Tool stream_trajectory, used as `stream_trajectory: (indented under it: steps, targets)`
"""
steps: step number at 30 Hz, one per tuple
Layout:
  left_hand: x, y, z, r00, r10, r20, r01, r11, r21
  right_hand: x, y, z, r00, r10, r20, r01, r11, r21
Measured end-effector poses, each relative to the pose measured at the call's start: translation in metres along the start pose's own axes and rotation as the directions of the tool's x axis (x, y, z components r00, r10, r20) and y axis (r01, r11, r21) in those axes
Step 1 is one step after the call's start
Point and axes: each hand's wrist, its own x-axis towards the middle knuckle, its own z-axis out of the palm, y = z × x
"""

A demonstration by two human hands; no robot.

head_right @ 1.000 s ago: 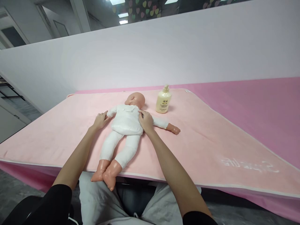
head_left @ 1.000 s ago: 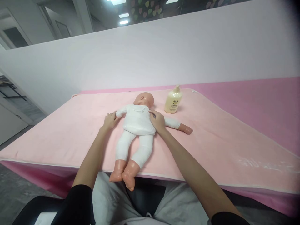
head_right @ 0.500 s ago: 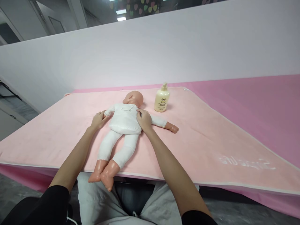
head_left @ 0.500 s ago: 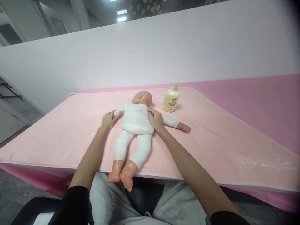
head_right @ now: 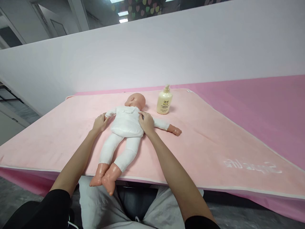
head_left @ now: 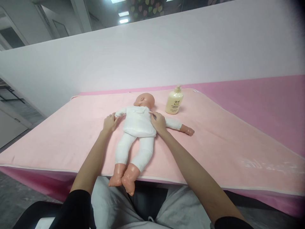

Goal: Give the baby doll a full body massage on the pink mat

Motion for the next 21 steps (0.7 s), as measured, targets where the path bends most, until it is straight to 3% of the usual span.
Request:
stream_trajectory:
  steps: [21]
  targets:
    - [0.0009,-0.0023,0.0008,1.0,0.029,-0.008,-0.029,0.998,-0.05,0.0,-0.0004,-0.0009,1.0,0.0,0.01,0.0,1.0,-0.015]
